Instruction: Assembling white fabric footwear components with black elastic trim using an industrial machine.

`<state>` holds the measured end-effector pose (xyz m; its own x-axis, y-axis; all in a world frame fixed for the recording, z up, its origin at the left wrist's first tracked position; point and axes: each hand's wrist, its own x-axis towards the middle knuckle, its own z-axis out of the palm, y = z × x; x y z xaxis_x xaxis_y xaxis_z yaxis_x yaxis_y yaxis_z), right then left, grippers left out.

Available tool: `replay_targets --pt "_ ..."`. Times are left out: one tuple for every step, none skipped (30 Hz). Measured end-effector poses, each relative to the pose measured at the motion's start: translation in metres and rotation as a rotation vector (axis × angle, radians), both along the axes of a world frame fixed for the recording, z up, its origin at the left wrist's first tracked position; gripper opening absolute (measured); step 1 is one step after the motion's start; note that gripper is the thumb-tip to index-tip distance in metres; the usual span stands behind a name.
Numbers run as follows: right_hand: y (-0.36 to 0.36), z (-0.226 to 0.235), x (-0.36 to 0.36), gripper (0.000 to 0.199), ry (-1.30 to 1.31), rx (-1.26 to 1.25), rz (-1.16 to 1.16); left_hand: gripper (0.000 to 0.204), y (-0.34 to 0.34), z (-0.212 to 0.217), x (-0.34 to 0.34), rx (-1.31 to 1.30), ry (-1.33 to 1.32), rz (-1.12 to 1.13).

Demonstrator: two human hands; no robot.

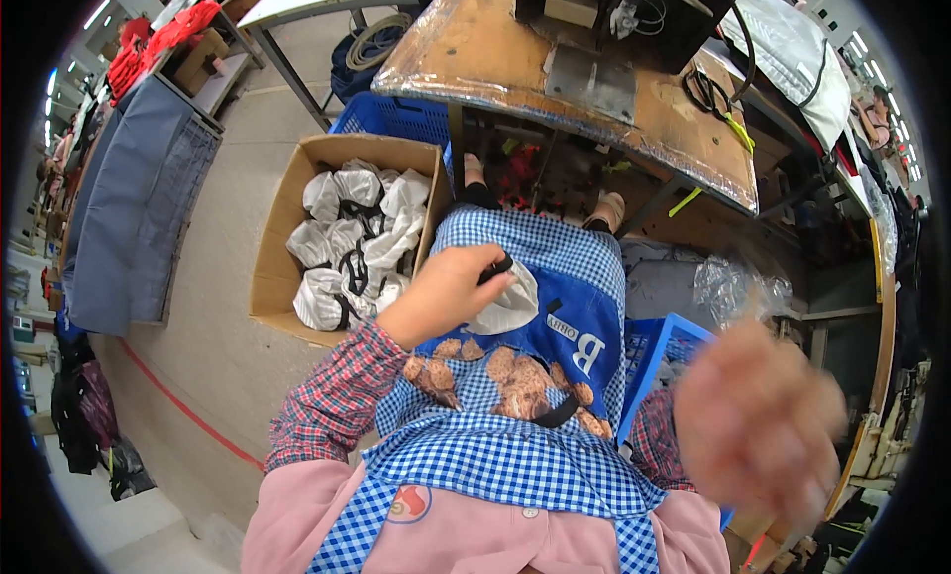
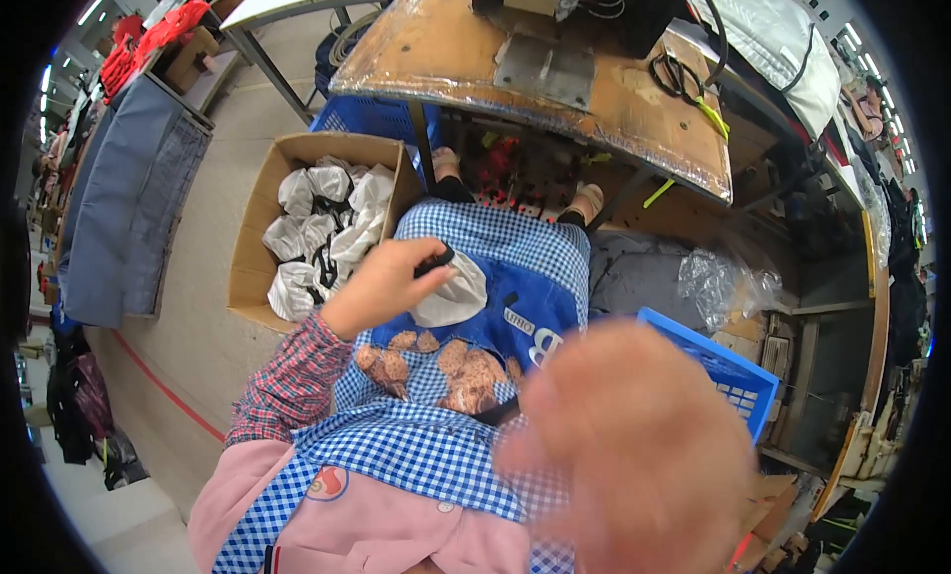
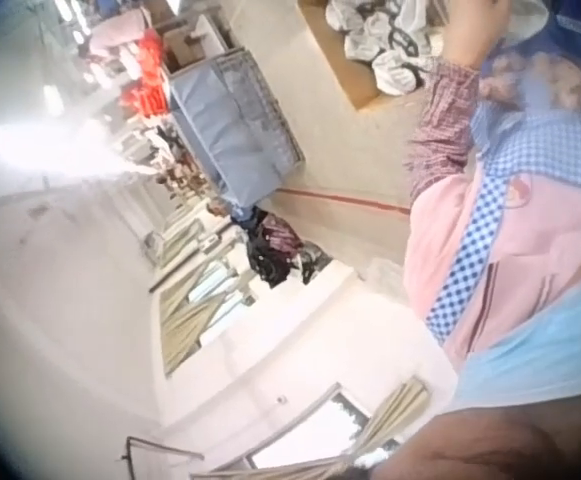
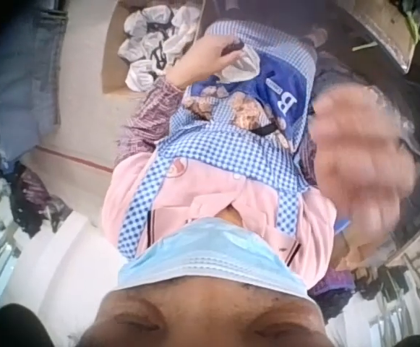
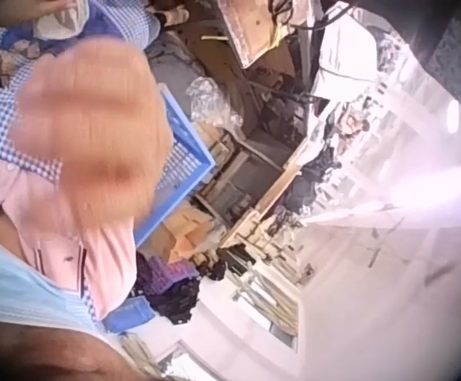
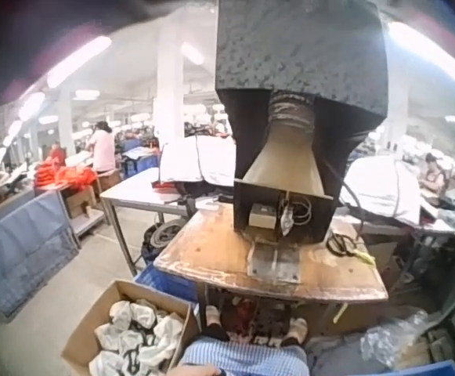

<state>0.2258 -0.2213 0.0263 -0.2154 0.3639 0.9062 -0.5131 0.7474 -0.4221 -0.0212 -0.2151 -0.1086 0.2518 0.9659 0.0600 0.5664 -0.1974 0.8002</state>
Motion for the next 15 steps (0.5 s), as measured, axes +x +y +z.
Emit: replay_targets --pt "-0.007 0.014 0.003 0.017 0.054 0.053 0.034 0.022 0.001 -0.007 0.002 0.0 0.032 -0.02" --pt "-0.012 0.026 0.005 0.017 0.095 0.088 0.057 0.022 0.002 -0.013 0.004 0.028 0.041 -0.047" --pt "-0.015 0.035 0.006 0.017 0.126 0.117 0.073 0.023 0.002 -0.019 0.004 0.024 0.074 -0.072" --pt "-0.017 0.043 0.007 0.018 0.149 0.139 0.082 0.024 0.0 -0.023 0.003 0.111 0.097 -0.084" --pt "-0.018 0.049 0.008 0.018 0.167 0.159 0.087 0.025 -0.001 -0.025 0.002 0.129 0.163 -0.094" --pt "-0.018 0.054 0.008 0.018 0.177 0.169 0.083 0.027 -0.003 -0.027 0.001 0.192 0.146 -0.114" --pt "-0.019 0.059 0.009 0.019 0.189 0.18 0.081 0.03 -0.005 -0.028 -0.002 0.201 0.142 -0.143" --pt "-0.019 0.062 0.01 0.02 0.2 0.19 0.078 0.033 -0.007 -0.028 -0.005 0.212 0.131 -0.175" --pt "-0.021 0.065 0.011 0.02 0.209 0.198 0.079 0.036 -0.01 -0.027 -0.009 0.234 0.103 -0.195" --pt "-0.021 0.069 0.012 0.021 0.22 0.206 0.076 0.041 -0.013 -0.027 -0.012 0.217 0.099 -0.226" --pt "-0.022 0.07 0.013 0.022 0.223 0.212 0.07 0.041 -0.016 -0.026 -0.015 0.251 0.143 -0.222" --pt "-0.024 0.073 0.015 0.022 0.23 0.222 0.063 0.041 -0.017 -0.026 -0.017 0.244 0.209 -0.221" --pt "-0.025 0.075 0.016 0.023 0.236 0.231 0.052 0.041 -0.017 -0.026 -0.019 0.243 0.267 -0.225" --pt "-0.028 0.076 0.017 0.024 0.236 0.234 0.041 0.041 -0.016 -0.027 -0.021 0.249 0.268 -0.235" --pt "-0.029 0.079 0.018 0.025 0.238 0.239 0.03 0.042 -0.016 -0.027 -0.022 0.226 0.329 -0.191"
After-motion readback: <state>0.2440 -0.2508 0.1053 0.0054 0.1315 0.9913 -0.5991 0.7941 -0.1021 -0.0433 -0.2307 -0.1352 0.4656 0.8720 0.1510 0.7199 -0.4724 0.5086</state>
